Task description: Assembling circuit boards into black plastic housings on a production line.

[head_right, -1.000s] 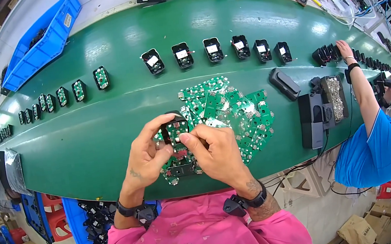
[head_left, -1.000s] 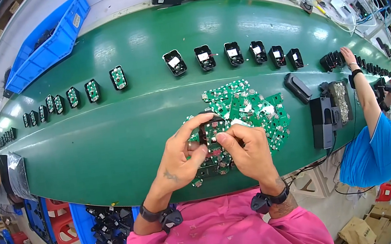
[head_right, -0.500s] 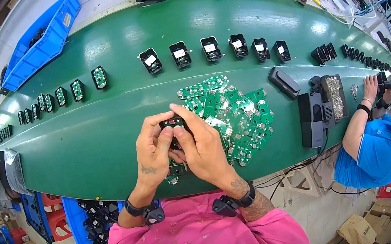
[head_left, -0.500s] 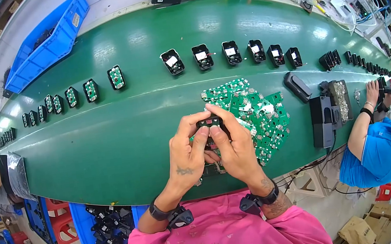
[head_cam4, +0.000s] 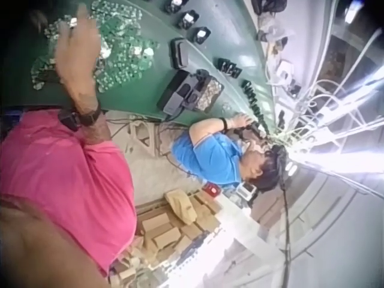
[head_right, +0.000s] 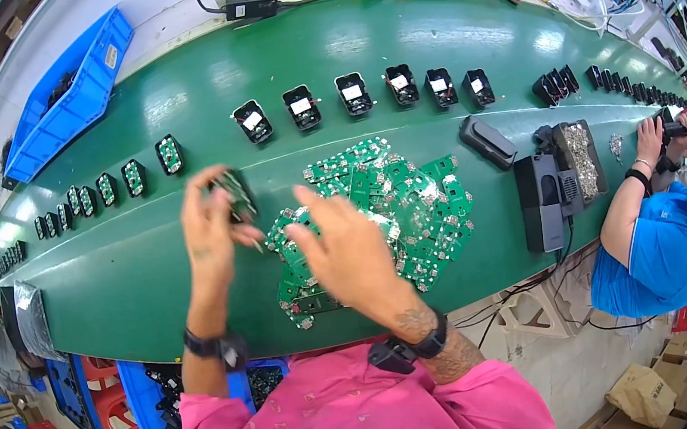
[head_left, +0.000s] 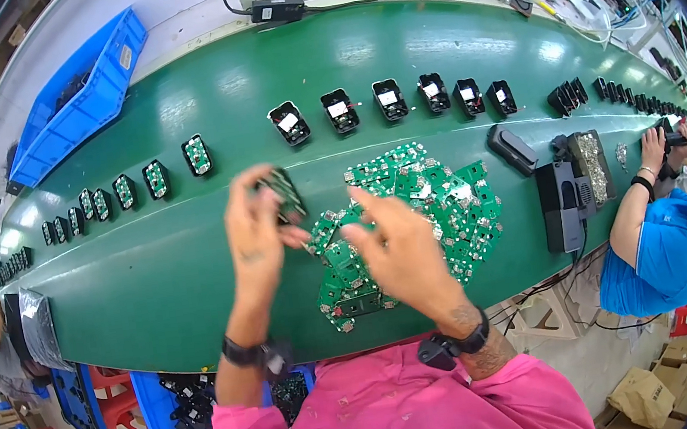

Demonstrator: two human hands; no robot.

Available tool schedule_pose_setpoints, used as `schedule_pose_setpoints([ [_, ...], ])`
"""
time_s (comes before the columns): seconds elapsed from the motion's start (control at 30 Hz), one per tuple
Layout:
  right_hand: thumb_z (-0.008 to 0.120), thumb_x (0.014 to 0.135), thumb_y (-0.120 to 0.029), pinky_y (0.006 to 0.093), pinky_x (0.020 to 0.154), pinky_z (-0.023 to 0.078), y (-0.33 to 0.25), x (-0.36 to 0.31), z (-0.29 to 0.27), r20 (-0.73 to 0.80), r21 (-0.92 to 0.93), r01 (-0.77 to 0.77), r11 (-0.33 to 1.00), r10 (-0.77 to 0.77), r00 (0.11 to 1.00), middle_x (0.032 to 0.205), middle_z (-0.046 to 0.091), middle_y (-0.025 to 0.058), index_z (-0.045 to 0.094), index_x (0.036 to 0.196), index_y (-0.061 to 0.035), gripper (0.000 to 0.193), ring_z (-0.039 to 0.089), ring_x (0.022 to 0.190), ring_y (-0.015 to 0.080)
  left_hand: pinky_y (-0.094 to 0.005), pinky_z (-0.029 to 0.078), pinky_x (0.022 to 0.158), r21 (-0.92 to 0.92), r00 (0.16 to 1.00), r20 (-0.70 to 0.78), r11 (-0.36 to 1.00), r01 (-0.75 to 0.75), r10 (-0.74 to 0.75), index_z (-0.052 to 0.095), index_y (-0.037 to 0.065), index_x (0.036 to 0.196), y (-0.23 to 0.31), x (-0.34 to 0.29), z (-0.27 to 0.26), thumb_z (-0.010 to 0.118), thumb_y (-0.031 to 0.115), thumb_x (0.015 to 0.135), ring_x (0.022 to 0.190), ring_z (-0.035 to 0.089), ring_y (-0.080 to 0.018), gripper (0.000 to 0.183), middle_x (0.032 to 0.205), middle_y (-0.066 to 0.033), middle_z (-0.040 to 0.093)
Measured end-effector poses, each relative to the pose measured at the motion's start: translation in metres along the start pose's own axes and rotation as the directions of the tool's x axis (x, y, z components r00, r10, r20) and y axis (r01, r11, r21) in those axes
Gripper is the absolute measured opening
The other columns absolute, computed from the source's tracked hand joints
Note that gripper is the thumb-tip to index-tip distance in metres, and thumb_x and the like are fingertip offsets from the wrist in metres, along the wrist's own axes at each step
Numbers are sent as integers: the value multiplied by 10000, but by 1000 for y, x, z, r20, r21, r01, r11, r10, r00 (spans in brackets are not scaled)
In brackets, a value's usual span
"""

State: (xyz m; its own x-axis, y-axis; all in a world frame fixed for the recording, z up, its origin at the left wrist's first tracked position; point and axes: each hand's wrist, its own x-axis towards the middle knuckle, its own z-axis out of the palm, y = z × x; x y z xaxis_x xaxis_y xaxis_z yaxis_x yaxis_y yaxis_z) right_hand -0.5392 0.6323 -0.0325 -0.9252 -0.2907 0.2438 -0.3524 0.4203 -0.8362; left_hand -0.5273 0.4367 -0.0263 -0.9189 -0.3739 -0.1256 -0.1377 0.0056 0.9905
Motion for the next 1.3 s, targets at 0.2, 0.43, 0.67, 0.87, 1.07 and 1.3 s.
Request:
schedule_pose_setpoints([
  [0.2,743,855,-310,440,727,502,27,9,-39,-77,-575,-88,814,53,996,856,637,148,675,869,-12,307,620,819,326,-304,540,445,290,989,-66,951,-105,129,472,38,1319,-32,112,-23,433,101,1022,511,676,-225,306,849,-173,662],
  [0.43,683,874,-273,475,737,499,44,10,-32,-37,-618,-120,777,124,992,878,631,156,659,797,-13,272,606,858,351,-382,558,803,767,904,20,574,-288,427,358,-2,1492,-23,120,-15,680,238,895,959,682,-321,719,1316,-278,573],
  [0.67,569,927,-76,442,702,487,53,11,-43,-213,-504,-7,864,-116,970,875,624,163,609,823,39,160,601,819,326,-419,435,1069,862,911,212,372,-345,353,542,-29,1327,-3,125,17,874,317,661,1297,509,-392,821,1424,-254,510],
  [0.87,576,932,-42,258,642,518,43,8,-51,32,472,-7,881,-9,999,1232,614,183,652,877,62,140,636,770,128,-418,552,781,660,793,520,441,-608,316,569,-1,1323,19,60,35,877,296,618,871,701,-331,825,1202,-181,659],
  [1.07,547,948,-47,232,584,543,16,5,-46,324,658,-141,740,-109,940,1264,603,235,661,883,83,184,650,673,129,-435,553,653,590,752,598,482,-648,279,96,-7,1566,19,-16,41,921,316,588,715,688,-373,1320,761,-168,681],
  [1.3,505,1022,-70,282,724,604,29,-10,-44,312,862,-292,414,20,950,945,651,108,626,950,81,207,691,821,166,-343,619,774,239,804,581,918,-315,125,474,96,1433,14,-29,34,819,91,733,1034,668,-221,780,1331,-166,509],
])
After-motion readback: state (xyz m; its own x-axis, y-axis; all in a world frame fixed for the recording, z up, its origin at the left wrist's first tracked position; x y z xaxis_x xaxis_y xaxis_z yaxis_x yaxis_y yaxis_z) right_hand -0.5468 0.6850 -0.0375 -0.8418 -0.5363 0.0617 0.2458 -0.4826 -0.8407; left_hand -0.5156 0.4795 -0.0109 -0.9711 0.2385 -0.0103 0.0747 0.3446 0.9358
